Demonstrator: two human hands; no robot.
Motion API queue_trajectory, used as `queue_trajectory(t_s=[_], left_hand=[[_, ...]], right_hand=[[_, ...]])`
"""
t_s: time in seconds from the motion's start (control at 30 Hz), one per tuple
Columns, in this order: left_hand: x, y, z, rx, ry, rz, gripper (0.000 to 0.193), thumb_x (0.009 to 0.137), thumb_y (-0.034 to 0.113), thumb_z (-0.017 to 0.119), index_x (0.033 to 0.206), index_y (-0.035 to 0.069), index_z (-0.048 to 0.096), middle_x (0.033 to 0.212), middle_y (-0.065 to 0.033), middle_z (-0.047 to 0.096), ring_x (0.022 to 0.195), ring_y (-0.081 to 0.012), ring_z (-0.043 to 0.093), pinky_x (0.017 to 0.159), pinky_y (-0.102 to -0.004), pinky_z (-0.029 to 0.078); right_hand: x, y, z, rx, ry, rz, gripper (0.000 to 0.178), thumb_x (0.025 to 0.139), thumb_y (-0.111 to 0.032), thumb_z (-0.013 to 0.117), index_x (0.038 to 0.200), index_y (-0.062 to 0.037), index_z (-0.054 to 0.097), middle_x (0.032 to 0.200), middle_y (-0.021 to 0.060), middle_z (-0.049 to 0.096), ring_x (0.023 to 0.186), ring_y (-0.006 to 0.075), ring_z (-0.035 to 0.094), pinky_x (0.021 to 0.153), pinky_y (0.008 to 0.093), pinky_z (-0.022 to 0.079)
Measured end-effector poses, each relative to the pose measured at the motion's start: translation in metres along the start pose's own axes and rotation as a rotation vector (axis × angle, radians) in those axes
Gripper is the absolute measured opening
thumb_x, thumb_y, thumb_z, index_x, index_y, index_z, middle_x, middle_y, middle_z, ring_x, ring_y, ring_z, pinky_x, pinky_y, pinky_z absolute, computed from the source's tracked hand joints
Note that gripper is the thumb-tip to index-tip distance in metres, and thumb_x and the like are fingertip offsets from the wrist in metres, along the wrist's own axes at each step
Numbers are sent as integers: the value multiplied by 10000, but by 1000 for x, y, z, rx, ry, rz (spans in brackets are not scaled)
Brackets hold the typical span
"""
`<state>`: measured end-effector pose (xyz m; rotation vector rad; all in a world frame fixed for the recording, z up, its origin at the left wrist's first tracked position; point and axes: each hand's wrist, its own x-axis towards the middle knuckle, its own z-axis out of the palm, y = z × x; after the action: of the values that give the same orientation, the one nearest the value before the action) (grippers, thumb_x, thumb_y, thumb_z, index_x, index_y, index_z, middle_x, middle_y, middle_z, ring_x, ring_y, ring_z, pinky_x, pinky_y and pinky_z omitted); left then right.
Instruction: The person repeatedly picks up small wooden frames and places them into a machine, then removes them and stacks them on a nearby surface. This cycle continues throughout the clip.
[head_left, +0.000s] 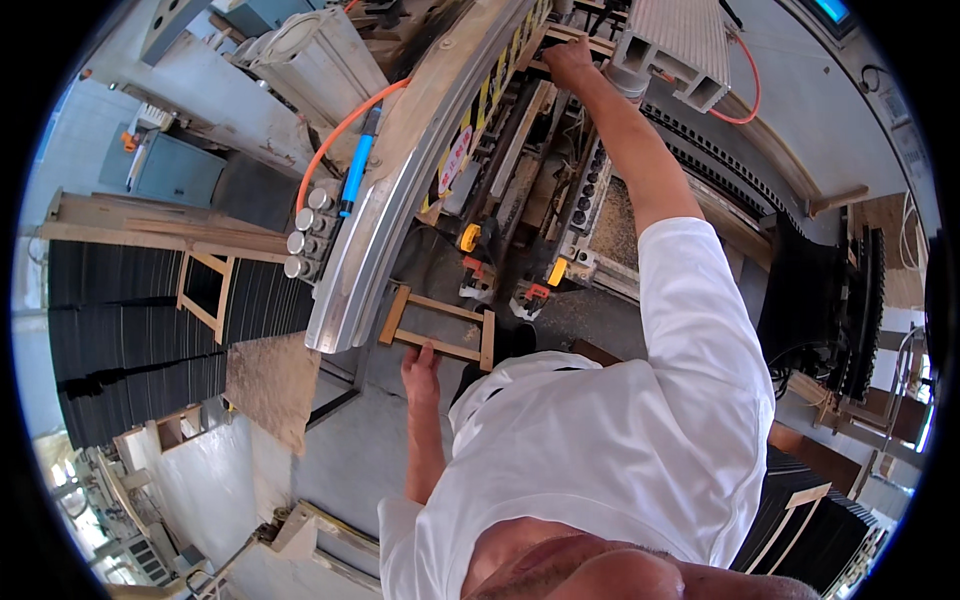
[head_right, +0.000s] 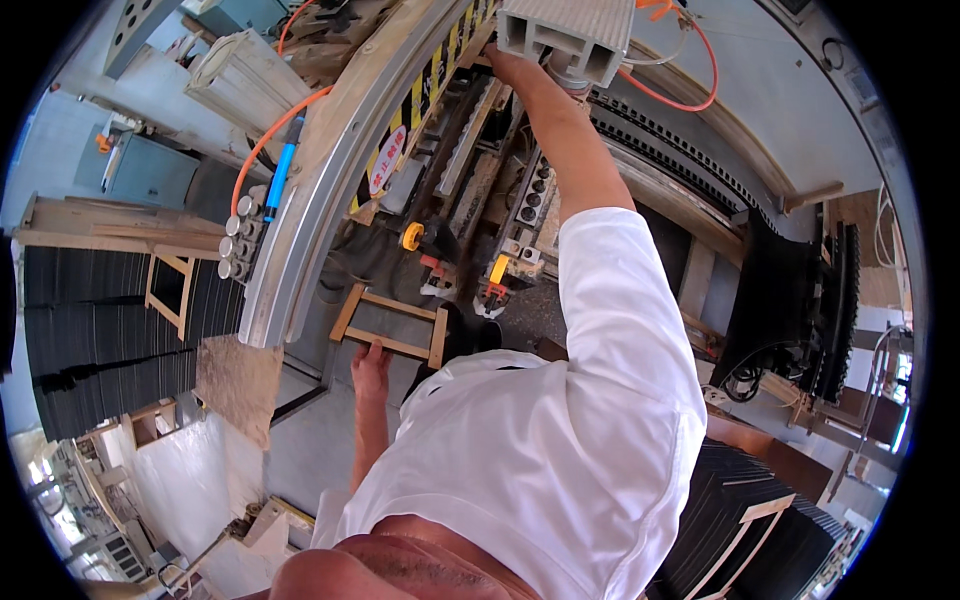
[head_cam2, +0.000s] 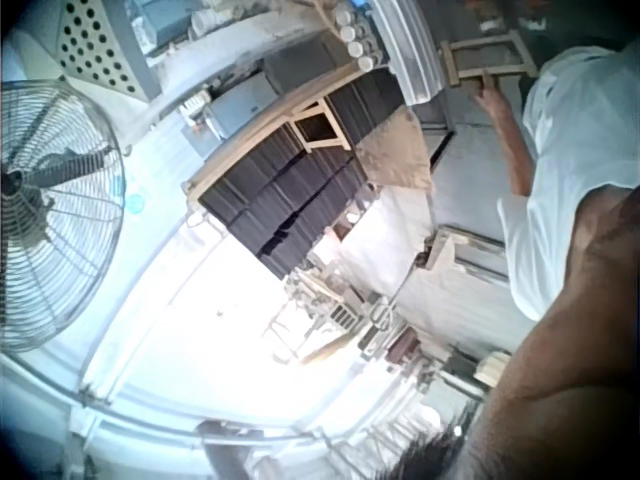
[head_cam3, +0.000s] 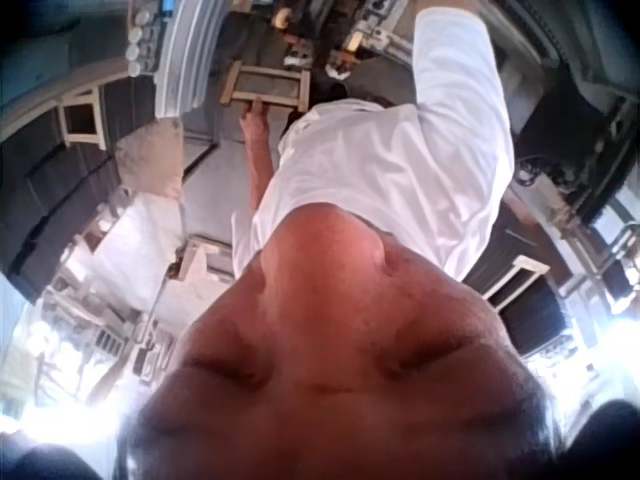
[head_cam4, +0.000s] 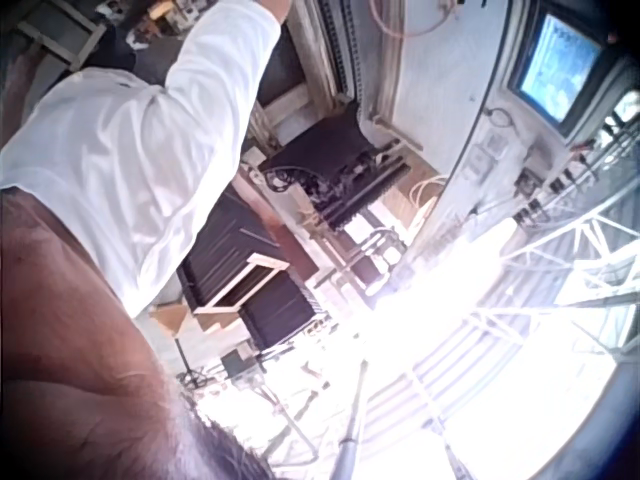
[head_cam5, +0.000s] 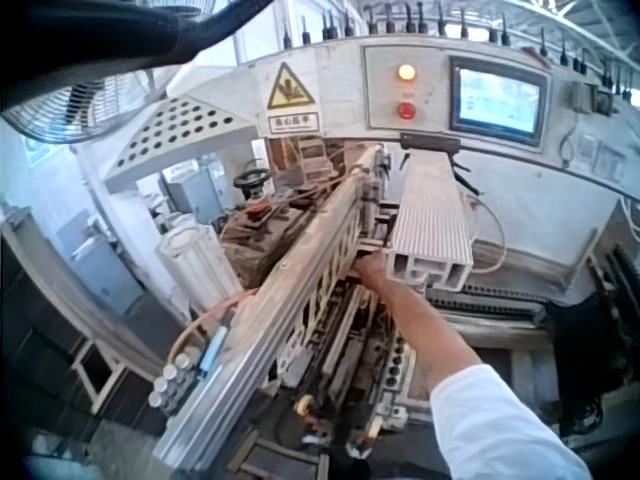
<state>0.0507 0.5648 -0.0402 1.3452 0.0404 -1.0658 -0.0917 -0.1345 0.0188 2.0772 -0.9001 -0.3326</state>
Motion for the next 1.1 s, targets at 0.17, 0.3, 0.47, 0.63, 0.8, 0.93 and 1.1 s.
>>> queue_trajectory(t_s=[0.17,0.3,0.47,0.63,0.8,0.93,1.1], left_hand=[[-12,-15,-20,29,126,56,209,905,136,627,1083,27,631,1049,-33,663,943,-119,587,828,-268,433],[-14,-30,-47,147,152,156,223,908,97,611,1103,-9,628,1044,-46,665,938,-111,587,829,-252,439],[-47,8,-31,219,219,241,237,923,63,573,1136,-36,608,1081,-69,664,958,-118,585,855,-260,448],[-84,54,-49,296,179,397,278,949,111,563,1188,-30,587,1063,-64,665,945,-119,591,848,-277,471],[-109,139,-81,248,171,546,289,967,124,535,1211,-28,570,1110,-73,658,969,-121,591,868,-278,475],[-109,214,-136,-13,180,682,271,974,132,528,1197,-20,557,1116,-89,645,957,-159,622,860,-314,511],[-62,319,-238,-203,99,745,210,968,103,541,1129,-31,555,1049,-77,637,923,-158,629,862,-318,519]], right_hand=[[1,-27,-57,272,28,-42,288,824,-118,695,1092,-212,651,1050,52,667,1078,339,578,1082,623,284],[-32,-5,-140,606,-42,59,298,792,-113,708,1077,-188,664,1048,70,673,1082,337,583,1079,608,290],[-37,2,-127,523,-61,111,299,802,-143,708,1093,-205,672,1028,68,684,1068,327,598,1036,589,345],[-26,3,-127,520,-140,96,274,776,-165,668,1049,-181,681,1069,97,691,1009,299,656,933,545,429],[-62,20,-171,648,-115,130,377,727,-294,737,1015,-65,654,1060,163,675,1018,340,644,852,478,512],[-119,14,-243,900,224,160,407,785,-290,720,1081,-28,625,1091,160,649,1037,352,608,879,451,477],[-260,-23,-362,1278,342,174,334,840,-209,694,1108,-23,621,1143,170,638,1033,341,618,884,414,487]])
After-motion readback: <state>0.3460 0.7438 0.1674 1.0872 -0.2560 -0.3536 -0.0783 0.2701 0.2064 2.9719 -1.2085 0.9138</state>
